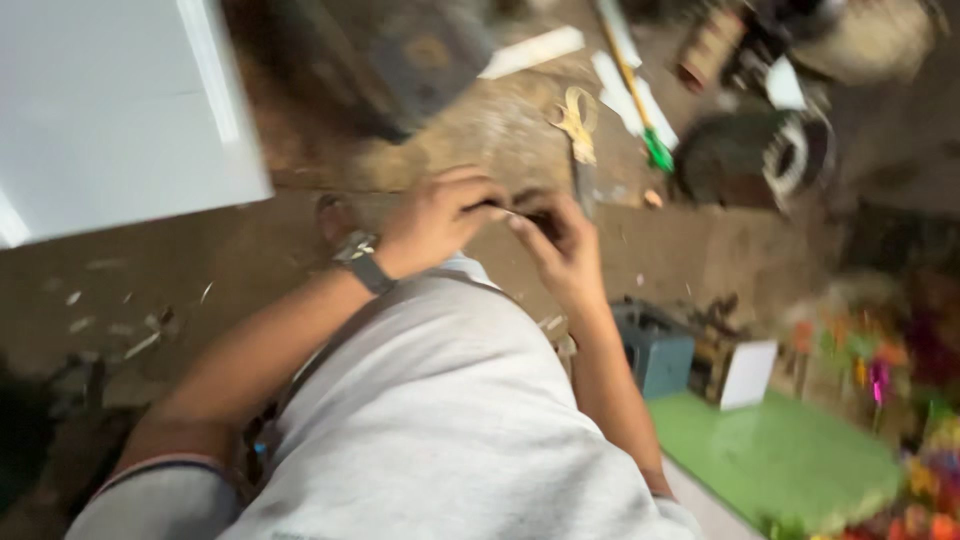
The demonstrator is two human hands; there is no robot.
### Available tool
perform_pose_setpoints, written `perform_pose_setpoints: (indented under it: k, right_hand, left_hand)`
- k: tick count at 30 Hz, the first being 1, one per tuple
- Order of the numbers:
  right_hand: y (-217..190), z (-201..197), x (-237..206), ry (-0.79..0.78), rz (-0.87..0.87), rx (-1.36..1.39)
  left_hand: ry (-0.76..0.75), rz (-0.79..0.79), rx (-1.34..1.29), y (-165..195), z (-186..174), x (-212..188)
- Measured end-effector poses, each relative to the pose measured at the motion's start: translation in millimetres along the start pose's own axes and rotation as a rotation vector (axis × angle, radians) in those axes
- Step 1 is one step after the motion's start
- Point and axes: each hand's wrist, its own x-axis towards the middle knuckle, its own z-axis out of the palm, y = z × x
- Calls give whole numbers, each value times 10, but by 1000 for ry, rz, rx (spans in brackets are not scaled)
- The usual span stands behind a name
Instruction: The person handles thin white strips on a cluttered workbench, cutting and trimming them with scissors and fitting strips against electric motor housings. They lift and reposition the motor housings and move cut pieces around the bench while working.
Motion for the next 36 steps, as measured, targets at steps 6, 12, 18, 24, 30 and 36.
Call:
perform_pose_setpoints:
  k: [6, 12, 18, 24, 30, 36]
  right_hand:
    - [350, -273, 113, 199, -139, -96]
    - [842, -572, 890, 357, -365, -889]
    - [1111, -711, 1165, 278, -128, -927]
    - [1258, -426, 1026, 193, -63, -812]
    - [1319, -245, 991, 110, -97, -952]
    - [1242, -458, 1246, 32, 80, -897]
  left_hand:
    - [-99, 65, 58, -163, 300, 402]
    - [-109, 390, 886, -798, 719, 966]
    - [-242, 346, 1117, -1009, 931, 692]
    - [-148, 245, 1047, -971, 879, 444]
    - [-198, 157, 1032, -978, 895, 456]
    - [-219, 160, 1047, -1045, 983, 489]
